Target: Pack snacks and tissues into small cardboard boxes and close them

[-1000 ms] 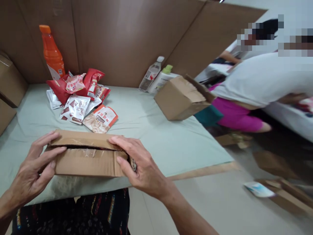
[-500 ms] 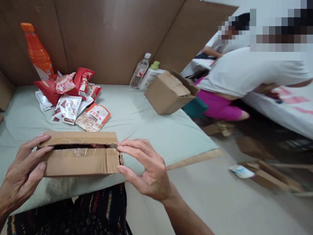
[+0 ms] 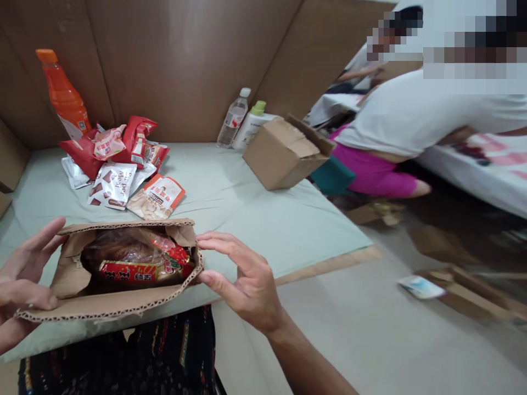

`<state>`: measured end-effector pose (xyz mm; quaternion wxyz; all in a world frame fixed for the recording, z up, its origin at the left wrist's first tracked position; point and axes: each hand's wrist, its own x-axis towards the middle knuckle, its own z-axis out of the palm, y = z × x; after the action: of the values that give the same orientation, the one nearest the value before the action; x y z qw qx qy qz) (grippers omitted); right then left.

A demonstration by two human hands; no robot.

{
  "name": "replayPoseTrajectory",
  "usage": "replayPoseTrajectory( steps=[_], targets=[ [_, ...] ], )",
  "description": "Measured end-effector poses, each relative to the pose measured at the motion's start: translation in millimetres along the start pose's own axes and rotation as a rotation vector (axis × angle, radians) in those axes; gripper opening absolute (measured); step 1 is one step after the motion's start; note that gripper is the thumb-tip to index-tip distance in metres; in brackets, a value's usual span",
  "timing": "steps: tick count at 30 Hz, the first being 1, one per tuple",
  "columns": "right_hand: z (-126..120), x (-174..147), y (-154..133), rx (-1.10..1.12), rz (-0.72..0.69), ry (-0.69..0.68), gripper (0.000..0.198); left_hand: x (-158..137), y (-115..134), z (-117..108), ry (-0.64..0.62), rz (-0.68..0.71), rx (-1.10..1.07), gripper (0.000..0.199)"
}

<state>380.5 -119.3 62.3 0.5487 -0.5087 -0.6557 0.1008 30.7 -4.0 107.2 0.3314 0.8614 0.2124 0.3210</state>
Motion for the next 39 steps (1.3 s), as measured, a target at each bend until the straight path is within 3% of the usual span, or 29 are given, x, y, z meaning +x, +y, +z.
replayPoseTrajectory(
  steps=[6, 14, 19, 26, 30, 36, 39],
  targets=[
    [1, 7, 5, 0.054, 0.009, -0.038, 0.018, -3, -6, -7, -0.134, 0.074, -0.005, 0.028],
    [5, 25, -1, -0.182, -0.049, -0.165, 0.011, -11, -6, -6, -0.191, 0.105, 0.029, 0.027],
    [3, 25, 6, -0.099, 0.025, -0.144, 0.012, -13, -4, -1, -0.211, 0.087, 0.156, 0.015],
    [-1, 17, 9, -0.046, 0.147, -0.158, 0.026, -15, -18, 12, -0.181, 0.181, 0.118, 0.025],
    [3, 22, 8, -0.072, 0.203, -0.156, 0.016, -16, -23, 15, -0.162, 0.188, 0.099, 0.024],
    [3, 16, 7, -0.084, 0.103, -0.047, 0.015, -21, -14, 17, -0.136, 0.095, 0.167, 0.028],
    [-11, 9, -10, -0.032, -0.007, -0.095, 0.034, -21, -7, 20, -0.115, 0.069, 0.159, 0.027]
  ],
)
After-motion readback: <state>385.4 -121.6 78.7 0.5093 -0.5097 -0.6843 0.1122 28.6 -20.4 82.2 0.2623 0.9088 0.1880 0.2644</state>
